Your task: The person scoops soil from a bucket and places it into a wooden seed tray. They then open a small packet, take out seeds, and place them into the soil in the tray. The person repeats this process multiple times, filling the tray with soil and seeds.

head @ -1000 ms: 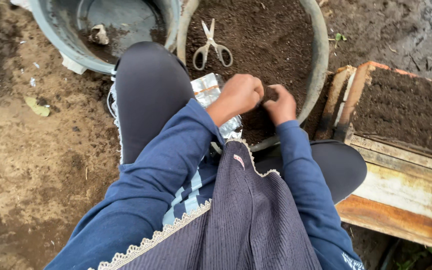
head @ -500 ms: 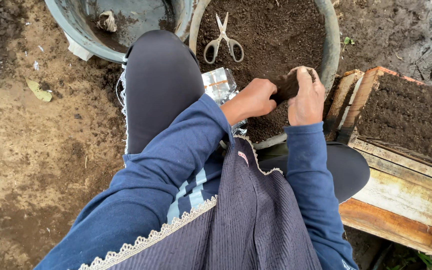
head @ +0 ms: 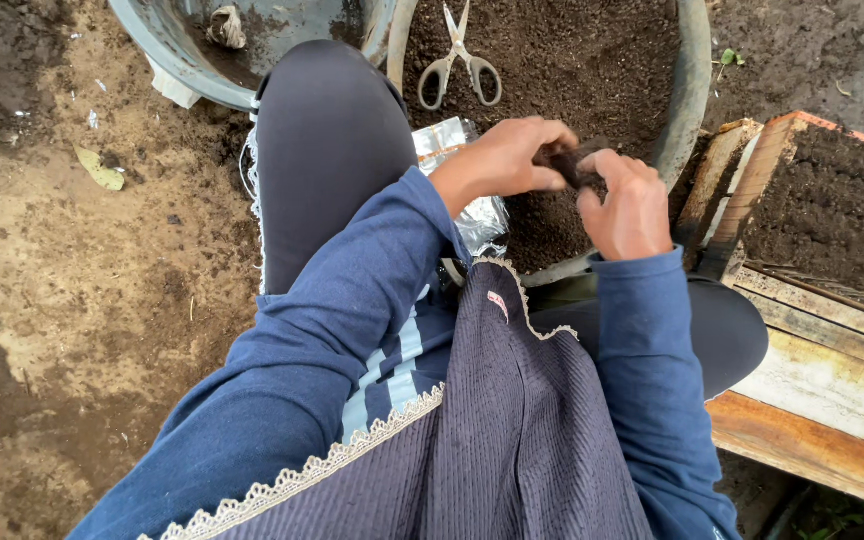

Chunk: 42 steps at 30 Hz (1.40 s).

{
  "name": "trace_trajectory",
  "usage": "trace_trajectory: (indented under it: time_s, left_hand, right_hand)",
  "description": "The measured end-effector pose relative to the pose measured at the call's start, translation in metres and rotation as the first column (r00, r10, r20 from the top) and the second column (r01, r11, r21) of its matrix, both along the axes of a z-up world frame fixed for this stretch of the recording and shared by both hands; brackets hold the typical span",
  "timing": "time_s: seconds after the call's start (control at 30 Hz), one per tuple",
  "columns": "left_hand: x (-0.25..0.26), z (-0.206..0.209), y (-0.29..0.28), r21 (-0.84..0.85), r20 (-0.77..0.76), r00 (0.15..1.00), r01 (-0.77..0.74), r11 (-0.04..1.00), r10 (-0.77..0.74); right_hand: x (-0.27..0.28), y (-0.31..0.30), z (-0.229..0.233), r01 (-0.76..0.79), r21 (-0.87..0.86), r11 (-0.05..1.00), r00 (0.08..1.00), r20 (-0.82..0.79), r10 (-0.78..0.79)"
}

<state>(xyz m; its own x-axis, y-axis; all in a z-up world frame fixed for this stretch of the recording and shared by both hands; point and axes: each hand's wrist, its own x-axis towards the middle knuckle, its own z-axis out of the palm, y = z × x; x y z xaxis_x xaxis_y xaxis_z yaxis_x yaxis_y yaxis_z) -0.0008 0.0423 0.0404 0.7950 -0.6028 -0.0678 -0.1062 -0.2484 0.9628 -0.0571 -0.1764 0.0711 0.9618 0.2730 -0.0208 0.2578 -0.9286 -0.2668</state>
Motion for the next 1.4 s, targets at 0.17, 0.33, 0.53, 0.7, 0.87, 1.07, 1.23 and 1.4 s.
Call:
trace_trajectory:
  time_s: [0.17,0.33,0.53,0.7,0.87,1.07,1.23,1.4]
  left_hand:
    - [0.008,-0.051,-0.014,-0.079,-0.225,0.973,0.037,0.996,-0.054]
    - [0.004,-0.068,-0.029,-0.213,-0.289,0.957,-0.096,0.972,0.031]
    - [-0.003,-0.052,-0.03,-0.19,-0.307,0.951,-0.016,0.982,-0.043]
    - [0.0,-0.069,-0.045,-0.172,-0.283,0.955,0.039,0.984,-0.087]
    - [0.0,-0.065,-0.045,-0.164,-0.318,0.946,0.017,0.986,-0.069]
    - [0.005,-0.08,-0.057,-0.198,-0.254,0.964,0.031,0.98,-0.082]
    - [0.016,-0.055,-0.056,0.044,-0.085,0.973,0.219,0.975,-0.215]
    - [0.009,-0.03,-0.122,0.051,-0.121,0.96,0.26,0.964,-0.253]
  right_hand:
    - [0.011,0.046,0.051,0.332,0.478,0.813,0.903,-0.409,-0.128]
    - [0.021,-0.002,-0.096,0.373,0.382,0.846,0.876,-0.446,-0.185]
    - [0.028,0.049,0.065,0.683,0.718,-0.132,0.655,-0.683,-0.322]
    - [0.029,0.059,0.061,0.54,0.813,-0.216,0.78,-0.58,-0.235]
    - [0.028,0.042,0.022,0.395,0.919,0.003,0.888,-0.381,-0.258]
    - [0.006,0.032,0.074,0.221,0.551,0.804,0.975,-0.153,-0.163]
    - [-0.008,0.023,0.096,0.039,0.13,0.991,0.921,-0.389,0.015]
    - [-0.023,-0.084,0.05,0.141,0.031,0.989,0.985,-0.105,-0.138]
